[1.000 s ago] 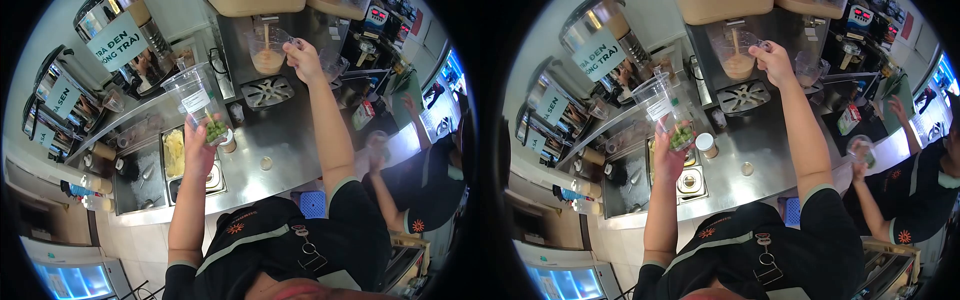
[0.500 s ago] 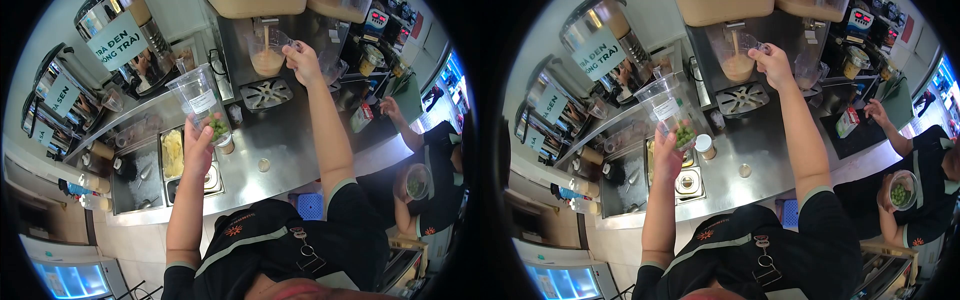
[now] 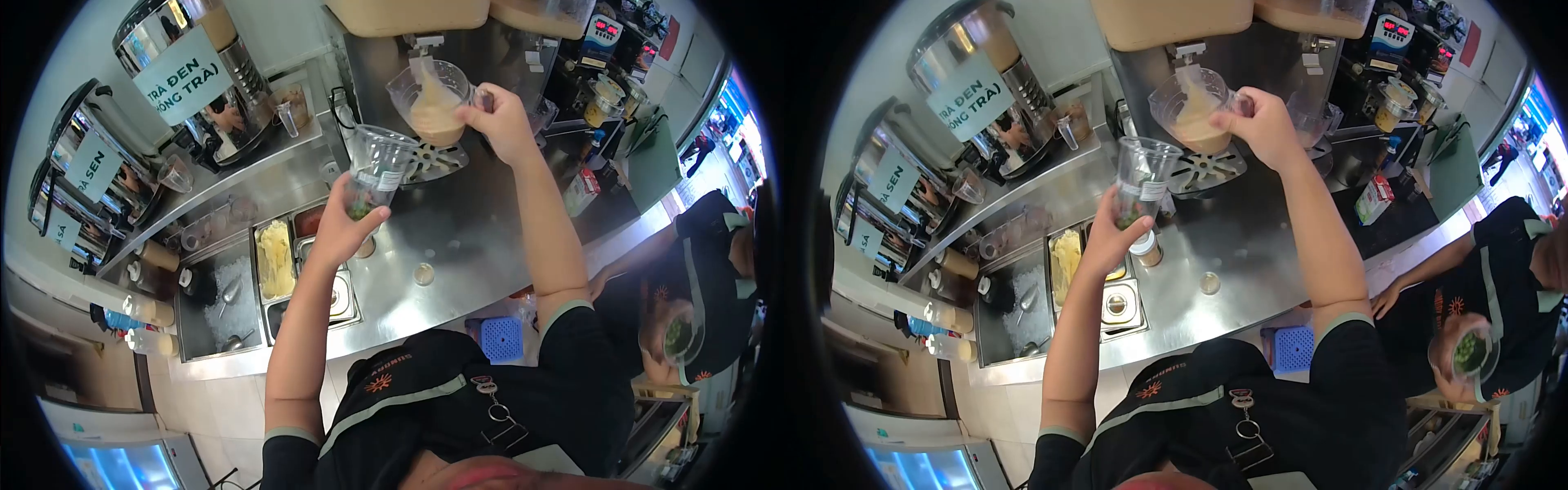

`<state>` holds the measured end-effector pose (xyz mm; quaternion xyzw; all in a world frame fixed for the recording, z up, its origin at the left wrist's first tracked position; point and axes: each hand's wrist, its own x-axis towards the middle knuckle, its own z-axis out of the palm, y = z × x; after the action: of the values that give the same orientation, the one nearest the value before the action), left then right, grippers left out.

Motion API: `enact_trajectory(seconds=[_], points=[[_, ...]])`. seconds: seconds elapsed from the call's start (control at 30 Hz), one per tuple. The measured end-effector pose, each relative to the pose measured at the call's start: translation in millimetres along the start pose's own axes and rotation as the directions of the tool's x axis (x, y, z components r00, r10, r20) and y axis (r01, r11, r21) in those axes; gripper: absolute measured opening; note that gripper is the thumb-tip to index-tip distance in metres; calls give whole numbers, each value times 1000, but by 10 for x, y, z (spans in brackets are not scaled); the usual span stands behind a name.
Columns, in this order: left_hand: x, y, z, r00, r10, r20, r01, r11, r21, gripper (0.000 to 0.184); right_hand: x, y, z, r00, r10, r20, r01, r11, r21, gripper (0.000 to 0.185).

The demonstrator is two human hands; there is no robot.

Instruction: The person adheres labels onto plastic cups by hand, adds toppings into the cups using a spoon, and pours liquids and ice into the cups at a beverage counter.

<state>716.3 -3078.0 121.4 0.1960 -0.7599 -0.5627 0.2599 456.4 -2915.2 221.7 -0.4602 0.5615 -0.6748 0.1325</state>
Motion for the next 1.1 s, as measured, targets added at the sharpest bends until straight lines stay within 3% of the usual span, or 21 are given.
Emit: enact_trajectory(seconds=[0.03, 0.07, 0.13, 0.2, 0.27, 0.4, 0.47, 0.5, 0.57, 0.6, 0.67, 0.8, 0.87, 0.9, 0.93, 0.97, 1.0, 1.07, 1.1], points=[[-7, 77, 30, 1000, -15, -23, 17, 997, 81, 92, -81, -9, 14, 993, -113, 31, 118, 943, -311, 30], [12, 51, 39, 999, -21, -28, 23, 997, 77, 92, -138, 3, 17, 993, -108, 39, 115, 944, -310, 30], [60, 3, 60, 1000, 25, 1, -25, 981, 193, 91, -234, 27, 18, 984, -112, 136, 172, 776, -606, 35], [70, 19, 100, 1000, 22, 20, -25, 983, 181, 91, -278, 40, 40, 981, -114, 159, 190, 748, -635, 39], [85, 52, 131, 997, 29, 66, -38, 989, 145, 91, -283, 156, -2, 914, -260, 313, 407, 570, -714, 37], [214, -377, 241, 997, 56, 46, -60, 993, 98, 89, -236, 252, -28, 832, -359, 424, 554, 496, -668, 34], [228, -444, 312, 996, 90, 10, -91, 991, 97, 87, -216, 281, -53, 660, -492, 568, 736, 274, -619, 25], [229, -477, 338, 996, 90, 11, -91, 991, 95, 87, -234, 305, -56, 661, -490, 568, 736, 274, -620, 25], [233, -538, 393, 991, 129, 29, -127, 989, -76, 87, -280, 315, -44, 563, -470, 680, 784, 43, -620, 17], [234, -581, 426, 991, 130, 26, -127, 989, -79, 87, -317, 312, -37, 561, -468, 683, 786, 41, -617, 17], [240, -742, 491, 985, 169, 16, -164, 972, -165, 87, -392, 280, 16, 476, -480, 737, 784, -148, -603, 13], [162, -907, 632, 981, 186, -55, -194, 954, -229, 85, -427, 422, 21, 513, -494, 702, 768, -102, -633, 18], [74, -768, 661, 999, 9, 32, 8, 868, -497, 83, -424, 629, 17, 836, -415, 360, 543, 529, -652, 22], [89, -770, 682, 1000, 10, 26, 4, 867, -498, 83, -407, 734, 19, 833, -416, 365, 548, 528, -649, 22], [90, -803, 711, 1000, 21, -7, -22, 858, -514, 83, -396, 843, 29, 964, -241, 116, 265, 803, -534, 24], [80, -806, 737, 999, 29, -42, -47, 848, -528, 83, -388, 933, 48, 996, 23, -86, -49, 950, -310, 25], [71, -812, 761, 999, 21, -48, -43, 847, -530, 83, -385, 1033, 79, 996, 30, -78, -53, 950, -309, 25], [68, -760, 776, 999, 41, -29, -50, 834, -550, 80, -367, 1175, 176, 989, 68, -134, -68, 998, 4, 25], [42, -775, 788, 999, 32, -40, -49, 834, -550, 80, -366, 1224, 181, 990, 74, -121, -73, 997, 8, 25]])
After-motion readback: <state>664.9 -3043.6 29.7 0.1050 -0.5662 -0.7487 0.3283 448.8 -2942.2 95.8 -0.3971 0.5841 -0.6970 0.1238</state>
